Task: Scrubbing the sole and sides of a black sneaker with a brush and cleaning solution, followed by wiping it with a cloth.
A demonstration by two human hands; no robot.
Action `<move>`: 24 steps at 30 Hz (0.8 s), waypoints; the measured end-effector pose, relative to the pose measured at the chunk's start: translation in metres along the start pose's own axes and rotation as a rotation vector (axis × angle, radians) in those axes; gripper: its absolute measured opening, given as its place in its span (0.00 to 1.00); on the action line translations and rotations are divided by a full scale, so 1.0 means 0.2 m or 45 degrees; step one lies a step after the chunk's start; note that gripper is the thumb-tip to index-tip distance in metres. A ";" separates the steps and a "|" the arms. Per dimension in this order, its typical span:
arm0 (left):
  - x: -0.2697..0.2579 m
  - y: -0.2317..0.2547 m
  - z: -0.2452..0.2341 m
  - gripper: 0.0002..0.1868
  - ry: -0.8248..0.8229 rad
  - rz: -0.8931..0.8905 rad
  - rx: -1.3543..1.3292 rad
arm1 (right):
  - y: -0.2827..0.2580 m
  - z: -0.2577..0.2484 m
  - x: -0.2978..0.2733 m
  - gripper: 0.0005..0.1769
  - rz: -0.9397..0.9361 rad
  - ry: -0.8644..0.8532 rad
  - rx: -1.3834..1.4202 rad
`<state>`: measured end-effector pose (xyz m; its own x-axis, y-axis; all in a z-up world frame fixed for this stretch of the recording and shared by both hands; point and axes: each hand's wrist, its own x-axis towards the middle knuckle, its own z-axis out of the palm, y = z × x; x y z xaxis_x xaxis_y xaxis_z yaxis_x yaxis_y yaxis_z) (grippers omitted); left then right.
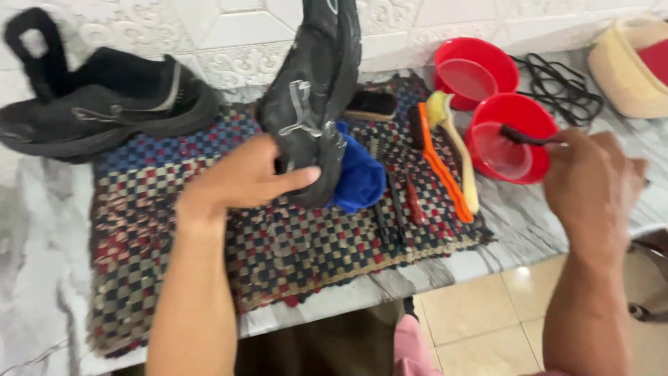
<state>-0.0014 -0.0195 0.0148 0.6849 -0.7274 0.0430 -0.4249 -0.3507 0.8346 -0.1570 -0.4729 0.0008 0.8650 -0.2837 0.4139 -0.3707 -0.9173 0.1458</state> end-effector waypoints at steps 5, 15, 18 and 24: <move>-0.03 0.01 -0.01 0.32 0.321 0.265 0.276 | -0.12 0.00 0.00 0.14 -0.108 0.315 0.415; -0.06 0.25 0.12 0.18 0.619 0.088 0.443 | -0.90 -0.15 0.14 0.30 -0.821 0.695 0.740; -0.06 0.24 0.17 0.18 0.792 0.186 0.437 | -1.01 -0.26 0.10 0.30 -1.083 0.825 0.661; -0.05 0.22 0.15 0.19 0.942 0.118 0.333 | -1.03 -0.19 0.19 0.42 -1.021 0.588 -0.019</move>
<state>-0.0450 -0.0448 0.0337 0.8166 -0.2117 0.5370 -0.5623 -0.5017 0.6573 -0.0603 -0.2838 0.0200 0.6453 0.5768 0.5009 0.2732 -0.7865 0.5538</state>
